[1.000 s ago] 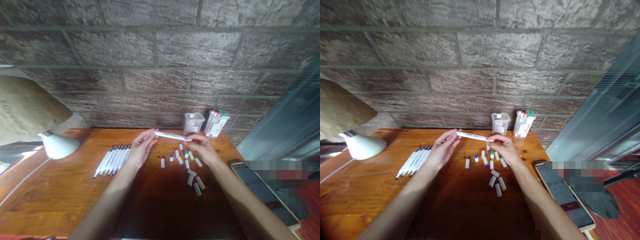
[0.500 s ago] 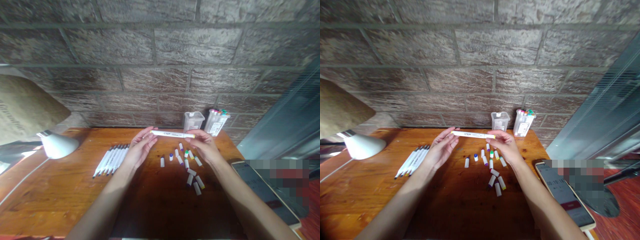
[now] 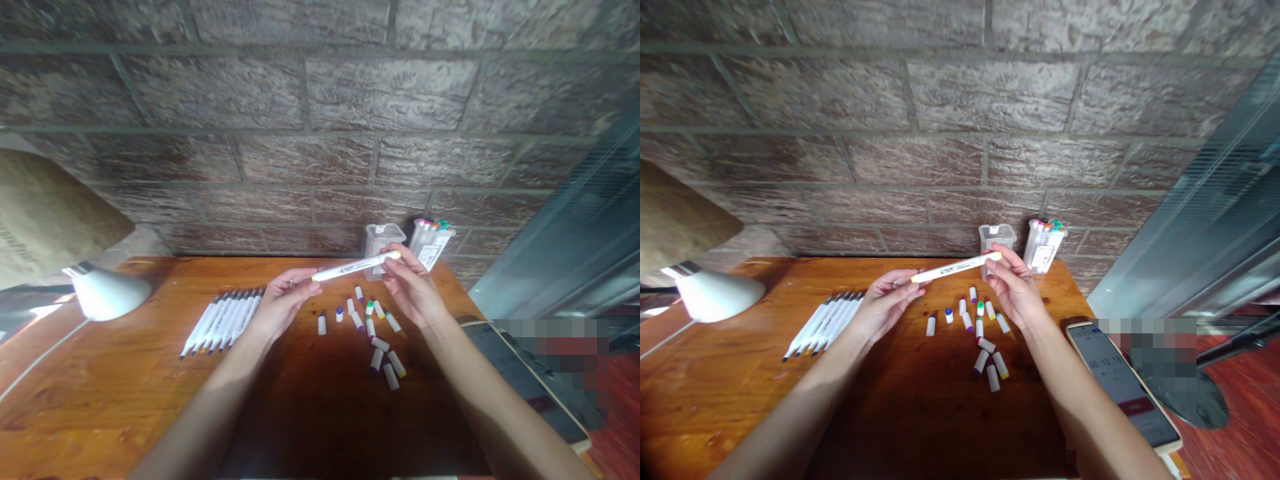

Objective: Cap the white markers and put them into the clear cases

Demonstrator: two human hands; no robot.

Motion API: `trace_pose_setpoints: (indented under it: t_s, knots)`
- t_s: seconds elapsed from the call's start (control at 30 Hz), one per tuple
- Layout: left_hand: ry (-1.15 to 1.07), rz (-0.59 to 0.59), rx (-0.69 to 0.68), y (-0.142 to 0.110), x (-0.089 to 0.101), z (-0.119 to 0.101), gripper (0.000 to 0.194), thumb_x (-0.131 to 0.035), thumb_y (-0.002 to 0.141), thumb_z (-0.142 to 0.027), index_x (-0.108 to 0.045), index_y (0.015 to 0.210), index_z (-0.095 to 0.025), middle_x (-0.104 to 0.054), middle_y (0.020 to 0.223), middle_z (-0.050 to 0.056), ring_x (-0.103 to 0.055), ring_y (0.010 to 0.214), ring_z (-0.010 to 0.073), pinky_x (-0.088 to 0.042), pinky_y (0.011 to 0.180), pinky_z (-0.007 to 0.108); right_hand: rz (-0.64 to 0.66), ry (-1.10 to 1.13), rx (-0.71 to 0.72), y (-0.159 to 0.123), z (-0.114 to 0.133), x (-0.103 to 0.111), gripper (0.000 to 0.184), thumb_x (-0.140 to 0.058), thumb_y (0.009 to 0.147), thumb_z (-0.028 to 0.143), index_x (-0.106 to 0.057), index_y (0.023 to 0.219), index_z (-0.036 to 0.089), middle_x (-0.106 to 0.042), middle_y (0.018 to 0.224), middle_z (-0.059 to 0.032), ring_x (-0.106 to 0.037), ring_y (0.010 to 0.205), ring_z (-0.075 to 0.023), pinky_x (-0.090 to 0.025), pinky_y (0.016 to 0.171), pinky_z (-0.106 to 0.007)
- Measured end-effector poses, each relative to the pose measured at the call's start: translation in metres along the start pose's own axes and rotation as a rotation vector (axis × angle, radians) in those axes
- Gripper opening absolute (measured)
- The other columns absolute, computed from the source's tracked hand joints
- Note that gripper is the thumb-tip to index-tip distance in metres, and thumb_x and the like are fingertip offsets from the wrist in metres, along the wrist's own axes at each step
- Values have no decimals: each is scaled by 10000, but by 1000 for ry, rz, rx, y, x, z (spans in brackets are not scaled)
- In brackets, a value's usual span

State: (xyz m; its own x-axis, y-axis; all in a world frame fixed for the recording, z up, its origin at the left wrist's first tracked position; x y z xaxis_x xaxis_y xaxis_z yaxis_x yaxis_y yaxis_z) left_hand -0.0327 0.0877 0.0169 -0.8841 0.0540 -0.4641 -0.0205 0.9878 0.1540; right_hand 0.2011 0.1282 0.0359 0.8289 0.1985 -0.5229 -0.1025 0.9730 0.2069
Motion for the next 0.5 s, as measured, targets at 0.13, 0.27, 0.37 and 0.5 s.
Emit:
trace_pose_setpoints:
  t_s: [0.13, 0.27, 0.37, 0.5]
  knots:
    - [112, 69, -16, 0, -5, 0, 261, -864, 670, -214, -787, 919, -193, -784, 949, 57, -734, 879, 185, -580, 746, 243, -60, 28, 34, 4, 25, 7, 337, -850, 643, 197, -757, 952, 295, -745, 919, 33, -631, 700, -78, -489, 507, -153]
    - [153, 52, -46, 2, -3, -4, 222, -844, 705, -237, -783, 914, -192, -778, 979, 58, -718, 791, 148, -552, 675, 218, -157, -20, 265, 23, 82, 21, 367, -854, 647, 187, -725, 973, 297, -736, 927, 49, -628, 697, -64, -472, 504, -141]
    - [115, 26, -40, 3, 1, -4, 210, -853, 695, -259, -779, 879, -193, -773, 845, 36, -683, 679, 110, -518, 630, 199, -210, -154, 423, 41, 122, 22, 399, -870, 604, 169, -696, 950, 264, -708, 782, 53, -613, 650, -72, -478, 522, -152]
    - [103, 14, -37, 5, 6, -3, 216, -844, 703, -287, -772, 876, -179, -756, 783, 29, -653, 641, 96, -492, 618, 197, -239, -409, 502, 66, 146, 12, 387, -859, 602, 221, -655, 931, 229, -689, 771, 36, -606, 626, -91, -482, 503, -175]
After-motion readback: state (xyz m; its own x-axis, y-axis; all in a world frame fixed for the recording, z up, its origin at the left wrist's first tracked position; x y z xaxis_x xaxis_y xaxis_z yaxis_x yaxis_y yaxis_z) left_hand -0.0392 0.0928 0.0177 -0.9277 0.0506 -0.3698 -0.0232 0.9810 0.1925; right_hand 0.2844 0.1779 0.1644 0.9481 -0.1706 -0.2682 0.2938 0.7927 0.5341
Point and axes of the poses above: each hand's wrist, its own y-axis towards the middle knuckle, its own x-axis out of the back of the hand, z = x × y, the point moved 8 cm from there along y, towards the middle knuckle
